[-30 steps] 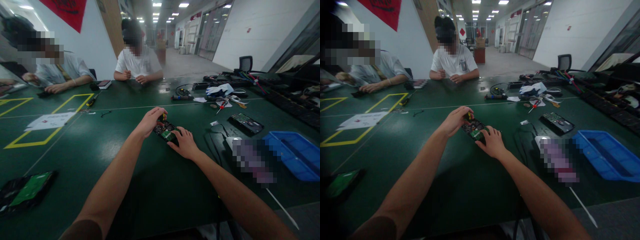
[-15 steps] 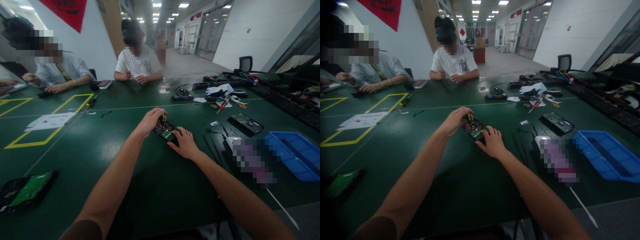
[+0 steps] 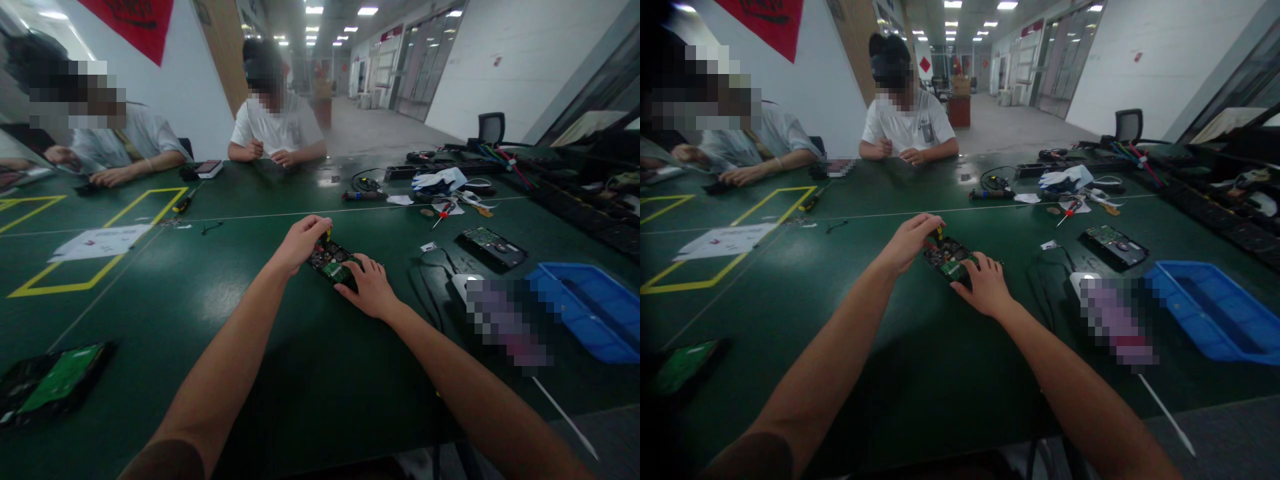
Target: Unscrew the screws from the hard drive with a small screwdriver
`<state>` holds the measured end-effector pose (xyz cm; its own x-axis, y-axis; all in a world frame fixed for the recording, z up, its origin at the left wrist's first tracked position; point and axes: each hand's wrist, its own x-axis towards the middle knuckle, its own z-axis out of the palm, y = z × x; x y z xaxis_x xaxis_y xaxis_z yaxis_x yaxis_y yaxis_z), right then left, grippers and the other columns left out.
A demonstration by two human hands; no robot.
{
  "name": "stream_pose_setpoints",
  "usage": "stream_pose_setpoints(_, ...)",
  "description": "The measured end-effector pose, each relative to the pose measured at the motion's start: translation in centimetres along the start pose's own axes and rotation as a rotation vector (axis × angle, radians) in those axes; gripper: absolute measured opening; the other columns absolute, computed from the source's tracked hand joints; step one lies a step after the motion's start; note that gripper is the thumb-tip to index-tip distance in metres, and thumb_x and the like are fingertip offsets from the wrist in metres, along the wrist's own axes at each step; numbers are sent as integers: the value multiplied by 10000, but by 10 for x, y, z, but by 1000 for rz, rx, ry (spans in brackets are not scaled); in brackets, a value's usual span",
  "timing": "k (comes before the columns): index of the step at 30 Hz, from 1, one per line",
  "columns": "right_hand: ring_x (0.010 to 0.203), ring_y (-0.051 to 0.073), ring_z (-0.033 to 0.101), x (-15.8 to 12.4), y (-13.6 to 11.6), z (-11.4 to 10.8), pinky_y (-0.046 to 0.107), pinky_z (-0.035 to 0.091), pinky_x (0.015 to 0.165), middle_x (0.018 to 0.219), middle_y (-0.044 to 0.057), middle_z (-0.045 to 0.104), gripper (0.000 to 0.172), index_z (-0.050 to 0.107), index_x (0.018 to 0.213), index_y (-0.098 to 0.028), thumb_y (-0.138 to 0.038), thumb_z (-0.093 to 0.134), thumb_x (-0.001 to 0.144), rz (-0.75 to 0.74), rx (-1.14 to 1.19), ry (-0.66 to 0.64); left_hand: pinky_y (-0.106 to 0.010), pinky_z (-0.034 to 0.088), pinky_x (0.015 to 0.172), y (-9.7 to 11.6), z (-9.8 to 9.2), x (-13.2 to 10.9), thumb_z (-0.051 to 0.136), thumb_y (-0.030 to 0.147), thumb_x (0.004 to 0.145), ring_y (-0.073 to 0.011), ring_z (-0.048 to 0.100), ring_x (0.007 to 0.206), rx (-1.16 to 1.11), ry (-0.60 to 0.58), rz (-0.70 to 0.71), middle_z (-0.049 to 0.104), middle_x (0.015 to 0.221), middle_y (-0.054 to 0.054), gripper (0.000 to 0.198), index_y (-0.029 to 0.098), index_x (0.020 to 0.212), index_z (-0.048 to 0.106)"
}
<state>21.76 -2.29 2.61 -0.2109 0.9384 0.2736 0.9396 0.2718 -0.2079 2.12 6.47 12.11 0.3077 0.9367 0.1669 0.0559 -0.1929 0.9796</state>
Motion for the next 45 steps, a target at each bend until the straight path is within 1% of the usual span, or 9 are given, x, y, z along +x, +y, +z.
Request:
stream_pose_setpoints(3,1379,389,450,0,0,0,594,367,1113,1549,160,429,594,533,1424,-257,-651,490,981,-1,0,4,-270,469,624,-2,1,1,641,502,904,-179,573,791,75,67,20,638,877,-51,302,206,858,678)
stream_pose_setpoints(7,1379,392,453,0,0,0,599,372,1109,1545,160,434,598,532,1422,-261,-659,487,978,-1,0,3,-273,441,643,-4,0,2,623,481,920,-172,555,770,211,142,141,625,827,-37,292,207,835,678)
stream_pose_setpoints(14,1368,392,460,0,0,-1,594,377,1102,1546,169,426,594,532,1418,-248,-650,486,983,-7,6,1,-272,448,651,-4,-3,2,578,454,946,-181,573,816,249,111,188,647,873,-45,287,206,850,688)
stream_pose_setpoints(21,1375,397,451,1,0,-1,611,359,1114,1550,166,423,592,524,1426,-260,-647,494,979,0,17,-11,-247,444,541,-1,-4,3,627,445,898,-167,574,762,104,105,55,657,902,-55,256,199,886,698)
stream_pose_setpoints(27,1379,387,446,1,0,-1,590,370,1107,1558,161,409,597,524,1430,-260,-652,489,981,3,3,-14,-225,415,507,0,-5,4,550,378,917,-190,649,819,-80,68,-15,710,900,-81,231,189,941,681)
stream_pose_setpoints(31,1355,386,464,1,0,0,579,382,1092,1549,173,418,599,531,1422,-243,-648,491,982,-7,-1,-3,-235,465,559,0,-5,3,541,319,914,-183,670,821,-218,36,-29,715,898,-73,180,197,984,654)
stream_pose_setpoints(35,1346,391,467,1,0,0,583,382,1086,1543,171,427,587,539,1416,-248,-638,504,979,-11,-4,3,-280,530,654,-2,-5,3,556,288,906,-183,659,846,-350,-26,-44,685,904,-74,158,185,956,664)
stream_pose_setpoints(41,1346,385,467,0,0,0,576,378,1095,1548,167,422,582,535,1418,-248,-636,492,987,-15,-3,9,-258,513,618,-3,-7,5,590,312,864,-182,603,877,-329,3,-30,643,1018,-80,174,179,885,699)
stream_pose_setpoints(45,1353,388,463,-1,0,0,581,373,1100,1549,171,421,589,532,1418,-242,-641,488,987,-15,-1,11,-258,508,618,-1,-8,5,574,298,854,-185,600,873,-307,-15,-53,646,997,-85,173,178,871,697)
